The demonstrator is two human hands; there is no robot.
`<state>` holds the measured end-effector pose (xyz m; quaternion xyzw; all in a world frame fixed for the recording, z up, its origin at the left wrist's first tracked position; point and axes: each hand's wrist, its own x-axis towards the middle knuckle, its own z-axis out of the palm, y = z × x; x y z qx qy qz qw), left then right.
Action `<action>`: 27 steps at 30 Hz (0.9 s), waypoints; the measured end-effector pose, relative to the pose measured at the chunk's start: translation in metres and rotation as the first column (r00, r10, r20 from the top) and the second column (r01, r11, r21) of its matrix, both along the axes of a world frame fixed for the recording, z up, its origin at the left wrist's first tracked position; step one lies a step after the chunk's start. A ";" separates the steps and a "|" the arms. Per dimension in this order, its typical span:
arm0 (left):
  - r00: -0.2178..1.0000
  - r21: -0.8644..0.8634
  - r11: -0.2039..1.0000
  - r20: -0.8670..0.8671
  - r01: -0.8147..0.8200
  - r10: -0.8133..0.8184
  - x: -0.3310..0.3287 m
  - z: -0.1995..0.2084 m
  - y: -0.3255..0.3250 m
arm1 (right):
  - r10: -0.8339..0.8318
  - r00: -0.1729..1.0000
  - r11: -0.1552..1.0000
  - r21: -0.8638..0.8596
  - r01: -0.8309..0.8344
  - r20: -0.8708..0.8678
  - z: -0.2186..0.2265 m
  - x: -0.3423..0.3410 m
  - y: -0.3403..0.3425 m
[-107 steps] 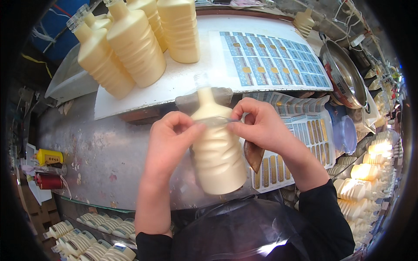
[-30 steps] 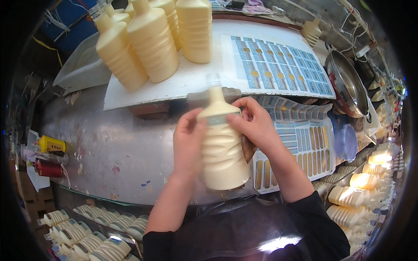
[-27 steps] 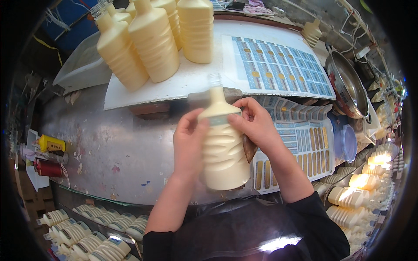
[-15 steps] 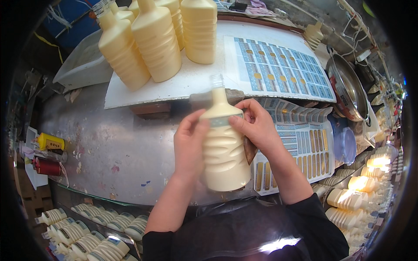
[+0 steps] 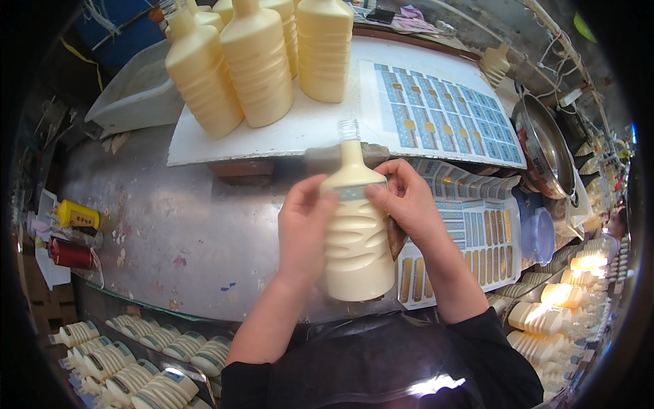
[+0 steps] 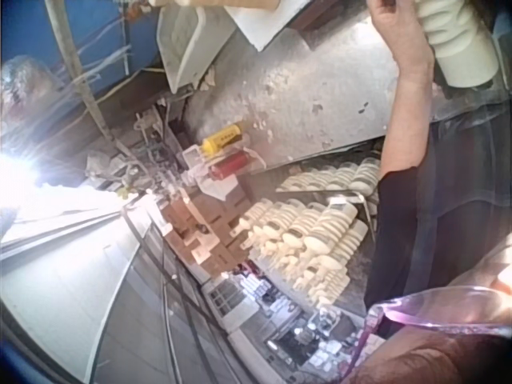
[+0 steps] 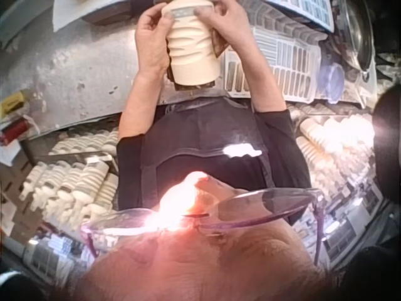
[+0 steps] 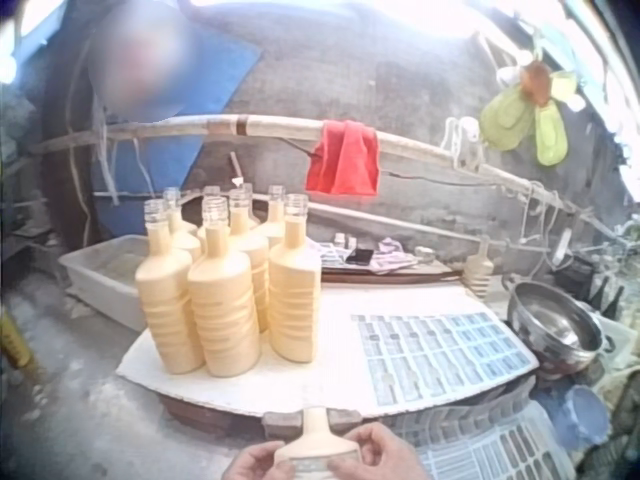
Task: The person picks up a plastic bottle, applies a label to its body, and smooths it with a small tool. They repeat this process for several bottles, placing each labeled bottle on a nearby surface.
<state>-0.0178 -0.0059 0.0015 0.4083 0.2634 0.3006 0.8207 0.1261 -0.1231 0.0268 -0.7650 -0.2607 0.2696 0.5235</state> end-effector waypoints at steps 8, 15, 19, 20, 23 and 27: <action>1.000 -0.020 1.000 -0.008 -0.009 0.008 -0.001 0.001 0.001 | -0.005 0.999 0.999 -0.033 0.006 0.047 0.001 -0.001 0.001; 0.999 -0.033 0.999 -0.048 0.000 -0.001 -0.003 0.002 0.000 | 0.024 0.999 1.000 -0.005 -0.024 0.035 -0.003 0.002 -0.002; 0.991 0.105 0.994 -0.131 0.011 0.002 -0.009 0.009 -0.008 | 0.075 0.951 0.988 0.152 -0.029 -0.301 0.007 0.006 -0.011; 0.990 0.163 0.985 -0.139 0.052 -0.029 -0.011 0.006 -0.012 | 0.089 0.933 0.985 0.168 -0.032 -0.347 0.007 0.006 -0.014; 0.977 0.290 0.945 -0.190 0.154 -0.101 -0.013 0.001 -0.019 | 0.125 0.905 0.975 0.220 -0.035 -0.407 0.001 0.005 -0.017; 0.967 0.267 0.949 -0.231 0.167 -0.106 -0.008 0.010 -0.019 | 0.145 0.922 0.970 0.234 -0.062 -0.359 -0.004 0.006 -0.016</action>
